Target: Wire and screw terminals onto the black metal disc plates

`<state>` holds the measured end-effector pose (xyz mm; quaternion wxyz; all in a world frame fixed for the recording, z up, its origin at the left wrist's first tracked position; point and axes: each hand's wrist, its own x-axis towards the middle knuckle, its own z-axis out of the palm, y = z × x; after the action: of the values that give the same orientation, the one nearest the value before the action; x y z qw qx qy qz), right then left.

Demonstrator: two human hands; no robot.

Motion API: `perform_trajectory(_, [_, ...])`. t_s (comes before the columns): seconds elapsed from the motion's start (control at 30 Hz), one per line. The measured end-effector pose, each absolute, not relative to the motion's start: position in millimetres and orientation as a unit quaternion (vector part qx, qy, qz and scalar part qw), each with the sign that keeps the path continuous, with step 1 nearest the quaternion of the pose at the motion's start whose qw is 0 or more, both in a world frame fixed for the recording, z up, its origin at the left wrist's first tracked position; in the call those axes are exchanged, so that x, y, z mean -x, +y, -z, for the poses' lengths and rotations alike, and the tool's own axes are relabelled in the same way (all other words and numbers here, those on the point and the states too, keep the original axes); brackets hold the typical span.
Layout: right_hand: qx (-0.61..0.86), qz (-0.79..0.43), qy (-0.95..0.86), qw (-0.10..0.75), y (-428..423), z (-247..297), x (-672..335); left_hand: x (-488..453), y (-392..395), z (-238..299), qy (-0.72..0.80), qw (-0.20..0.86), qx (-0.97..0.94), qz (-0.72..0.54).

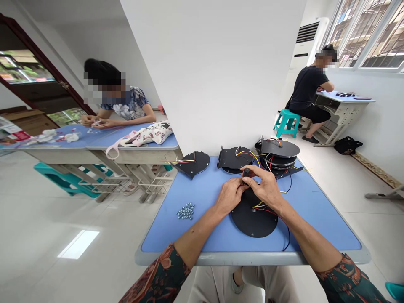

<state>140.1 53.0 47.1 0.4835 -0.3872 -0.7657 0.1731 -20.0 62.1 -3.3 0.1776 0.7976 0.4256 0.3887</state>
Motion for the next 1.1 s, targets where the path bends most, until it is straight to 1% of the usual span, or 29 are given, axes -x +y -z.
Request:
perform_trajectory(0.1, [0.388, -0.164, -0.762, 0.491, 54.0, -44.9, -141.0, 19.8, 61.1, 2.7, 0.432, 0.172, -0.798, -0.384])
perform_trajectory(0.4, [0.361, -0.176, -0.782, 0.477, 53.4, -46.2, -142.7, 21.9, 61.7, 4.8, 0.428, 0.148, -0.814, -0.363])
perform_trajectory(0.5, [0.376, -0.182, -0.773, 0.477, 51.9, -48.0, -140.9, 21.8, 62.0, 4.0, 0.424, 0.154, -0.812, -0.372])
perform_trajectory(0.7, [0.397, -0.143, -0.767, 0.484, 52.7, -45.1, -139.3, 21.0, 60.6, 1.6, 0.425, 0.174, -0.801, -0.384])
perform_trajectory(0.93, [0.388, -0.163, -0.778, 0.467, 55.5, -44.3, -143.6, 21.7, 61.1, 3.2, 0.424, 0.159, -0.817, -0.358])
perform_trajectory(1.1, [0.379, -0.172, -0.776, 0.473, 51.7, -48.5, -141.0, 21.8, 60.7, 2.1, 0.424, 0.171, -0.808, -0.372])
